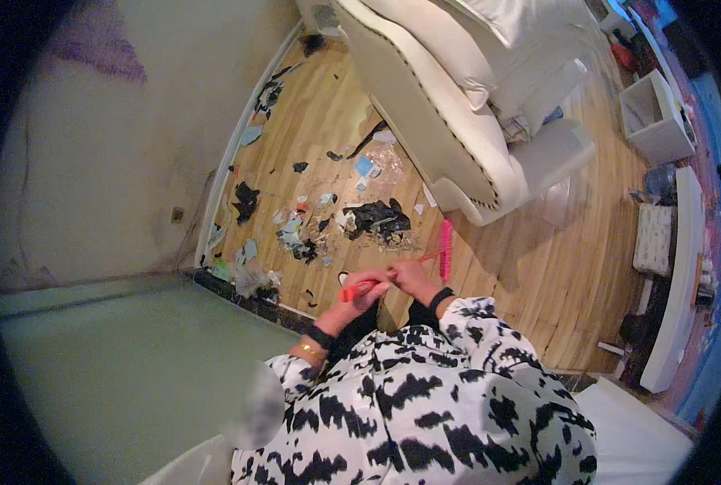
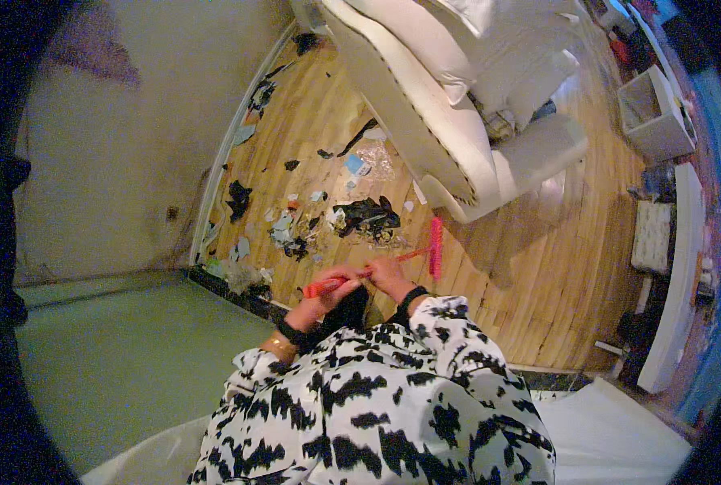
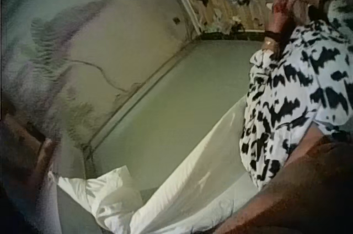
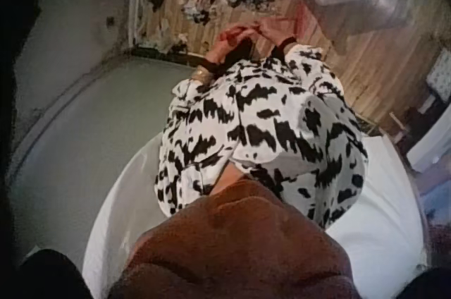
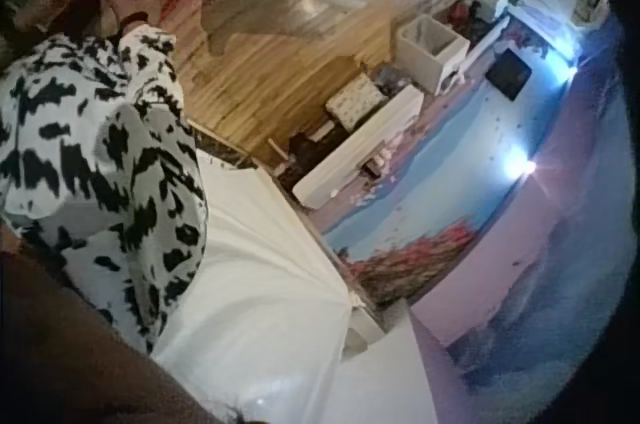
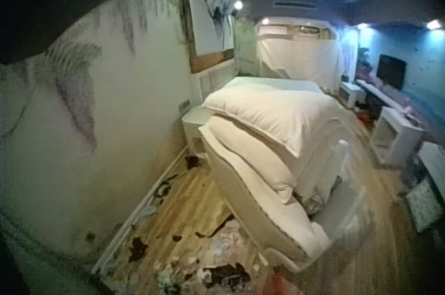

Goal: The person sweeps debris on a wooden floor using a pink broom, gathering scattered paper and fabric scraps into a pile. The person moves around the room to collect the debris from different areas.

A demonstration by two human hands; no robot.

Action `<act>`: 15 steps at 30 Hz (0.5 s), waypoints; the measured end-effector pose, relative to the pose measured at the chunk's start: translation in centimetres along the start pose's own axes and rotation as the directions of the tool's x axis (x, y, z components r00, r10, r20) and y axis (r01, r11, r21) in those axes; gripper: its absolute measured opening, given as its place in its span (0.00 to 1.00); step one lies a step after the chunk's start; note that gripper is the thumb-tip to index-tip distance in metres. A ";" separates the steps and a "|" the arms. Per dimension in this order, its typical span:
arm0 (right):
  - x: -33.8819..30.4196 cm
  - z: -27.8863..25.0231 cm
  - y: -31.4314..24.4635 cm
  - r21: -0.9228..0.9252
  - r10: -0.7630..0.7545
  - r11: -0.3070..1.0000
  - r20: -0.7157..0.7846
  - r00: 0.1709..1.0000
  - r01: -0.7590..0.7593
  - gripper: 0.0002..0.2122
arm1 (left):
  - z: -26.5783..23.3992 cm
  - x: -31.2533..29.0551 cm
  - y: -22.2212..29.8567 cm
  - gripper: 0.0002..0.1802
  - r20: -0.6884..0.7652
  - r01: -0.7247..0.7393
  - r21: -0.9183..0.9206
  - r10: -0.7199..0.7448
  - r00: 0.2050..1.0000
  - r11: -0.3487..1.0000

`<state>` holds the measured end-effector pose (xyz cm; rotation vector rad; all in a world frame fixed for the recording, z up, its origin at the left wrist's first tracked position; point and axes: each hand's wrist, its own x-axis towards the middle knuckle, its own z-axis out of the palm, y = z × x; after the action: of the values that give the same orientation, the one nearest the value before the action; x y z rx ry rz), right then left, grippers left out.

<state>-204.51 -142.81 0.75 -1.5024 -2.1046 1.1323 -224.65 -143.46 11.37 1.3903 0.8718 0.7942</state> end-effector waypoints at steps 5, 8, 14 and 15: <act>8.6 5.6 -7.2 0.085 -0.089 0.993 0.050 0.995 0.084 0.12 | -10.1 -1.6 5.0 0.06 -0.174 0.170 0.119 -0.148 0.974 0.978; 12.0 7.3 -12.6 0.174 -0.206 0.962 -0.043 0.978 0.210 0.06 | -13.5 -2.9 10.3 0.06 -0.252 0.190 0.216 -0.134 0.959 0.958; 11.8 4.4 -20.8 -0.015 -0.355 0.932 0.170 0.920 0.362 0.05 | -14.0 -6.3 16.4 0.14 -0.214 -0.020 0.441 0.127 0.968 0.897; 11.5 4.0 -21.1 -0.009 -0.346 0.936 0.171 0.922 0.353 0.06 | -13.8 -6.7 16.9 0.16 -0.219 -0.027 0.460 0.143 0.965 0.888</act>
<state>-225.31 -136.97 11.95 -1.0140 -2.3978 1.1152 -239.40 -142.10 28.75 1.7741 1.2573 0.8799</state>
